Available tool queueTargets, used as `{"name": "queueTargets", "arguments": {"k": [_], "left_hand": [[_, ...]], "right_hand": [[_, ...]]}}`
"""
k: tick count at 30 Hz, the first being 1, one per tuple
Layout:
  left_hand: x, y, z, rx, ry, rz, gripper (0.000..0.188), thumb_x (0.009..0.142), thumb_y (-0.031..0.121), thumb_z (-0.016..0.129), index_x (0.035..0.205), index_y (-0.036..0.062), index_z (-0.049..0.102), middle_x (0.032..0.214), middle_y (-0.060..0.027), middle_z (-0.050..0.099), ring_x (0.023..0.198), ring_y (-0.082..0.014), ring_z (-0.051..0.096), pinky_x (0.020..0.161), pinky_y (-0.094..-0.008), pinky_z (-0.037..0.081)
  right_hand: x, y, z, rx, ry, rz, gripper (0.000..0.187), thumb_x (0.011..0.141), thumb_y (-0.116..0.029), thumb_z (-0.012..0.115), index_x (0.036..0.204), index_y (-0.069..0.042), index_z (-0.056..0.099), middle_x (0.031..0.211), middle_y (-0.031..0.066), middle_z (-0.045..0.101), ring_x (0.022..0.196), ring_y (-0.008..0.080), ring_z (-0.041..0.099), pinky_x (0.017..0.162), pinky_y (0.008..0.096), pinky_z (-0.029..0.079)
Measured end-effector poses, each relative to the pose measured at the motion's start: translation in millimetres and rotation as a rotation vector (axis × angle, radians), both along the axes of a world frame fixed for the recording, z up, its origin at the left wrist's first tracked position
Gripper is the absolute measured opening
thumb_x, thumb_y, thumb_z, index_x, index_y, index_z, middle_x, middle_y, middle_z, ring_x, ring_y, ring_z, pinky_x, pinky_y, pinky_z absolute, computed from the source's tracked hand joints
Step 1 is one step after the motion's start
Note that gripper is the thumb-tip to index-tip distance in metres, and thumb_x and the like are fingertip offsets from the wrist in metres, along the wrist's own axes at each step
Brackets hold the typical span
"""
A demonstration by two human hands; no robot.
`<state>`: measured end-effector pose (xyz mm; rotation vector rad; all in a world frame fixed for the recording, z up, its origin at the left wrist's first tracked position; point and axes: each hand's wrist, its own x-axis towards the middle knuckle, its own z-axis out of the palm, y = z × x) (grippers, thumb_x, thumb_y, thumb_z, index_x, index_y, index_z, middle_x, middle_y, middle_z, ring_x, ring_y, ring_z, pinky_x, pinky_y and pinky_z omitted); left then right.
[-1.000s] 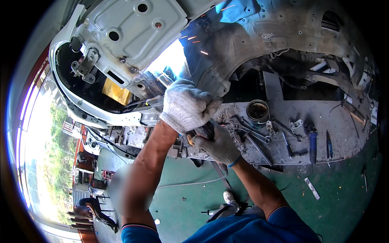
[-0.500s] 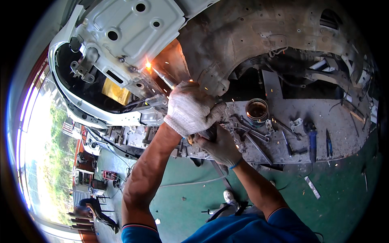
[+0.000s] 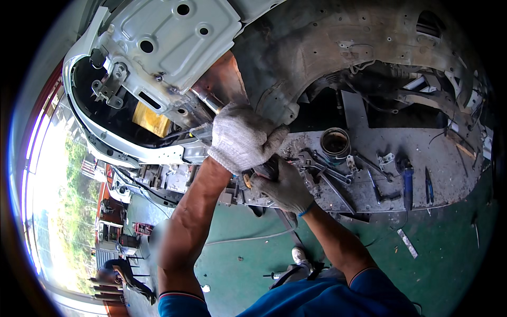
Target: The person welds the front frame of a white car using a handheld welding torch, then uses a hammer to chip away slag and inspect the weld. The person repeats this cycle multiple times on the same area.
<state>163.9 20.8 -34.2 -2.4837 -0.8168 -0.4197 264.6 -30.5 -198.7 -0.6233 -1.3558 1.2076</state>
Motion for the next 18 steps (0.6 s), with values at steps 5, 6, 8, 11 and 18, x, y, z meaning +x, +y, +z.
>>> {"name": "queueTargets", "arguments": {"k": [5,6,8,11,18], "left_hand": [[-1,0,-1,0.026,-0.016,-0.011,0.037,0.083,0.034,0.08,0.058,0.0115,0.065,0.055,-0.0063,0.058,0.055,-0.0297,0.059,0.06,-0.0428,0.049],[-1,0,-1,0.029,-0.01,-0.008,0.038,0.083,0.034,0.08,0.057,0.0115,0.064,0.055,-0.0062,0.057,0.055,-0.0296,0.059,0.06,-0.0426,0.049],[-2,3,-2,0.023,-0.009,-0.031,0.039,0.083,0.033,0.081,0.057,0.0114,0.062,0.054,-0.0065,0.056,0.054,-0.0296,0.058,0.06,-0.0423,0.048],[0,2,1,0.004,-0.032,-0.034,0.041,0.082,0.032,0.082,0.056,0.0112,0.059,0.053,-0.0066,0.054,0.053,-0.03,0.058,0.059,-0.0422,0.048],[3,-2,3,0.01,-0.059,-0.032,0.04,0.08,0.029,0.083,0.056,0.0112,0.057,0.053,-0.0059,0.053,0.054,-0.03,0.058,0.06,-0.0425,0.049]], "right_hand": [[-1,2,-1,-0.024,-0.037,0.045,0.044,0.086,-0.025,0.078,0.121,-0.001,0.065,0.101,0.0166,0.074,0.091,0.0271,0.072,0.083,0.0389,0.058],[0,2,1,-0.022,-0.046,0.038,0.045,0.087,-0.028,0.078,0.121,-0.002,0.065,0.103,0.0199,0.074,0.094,0.0332,0.074,0.084,0.0415,0.058],[2,1,3,-0.022,-0.029,0.039,0.043,0.087,-0.027,0.078,0.12,-0.002,0.064,0.102,0.0188,0.074,0.093,0.0322,0.074,0.084,0.0415,0.058],[5,3,4,-0.023,-0.065,0.051,0.04,0.087,-0.026,0.077,0.118,-0.003,0.064,0.1,0.0173,0.073,0.09,0.031,0.073,0.084,0.0415,0.057],[7,1,10,-0.092,-0.026,0.104,0.039,0.084,-0.021,0.076,0.115,0.0,0.065,0.095,0.007,0.071,0.084,0.0128,0.064,0.082,0.0336,0.055]]}}
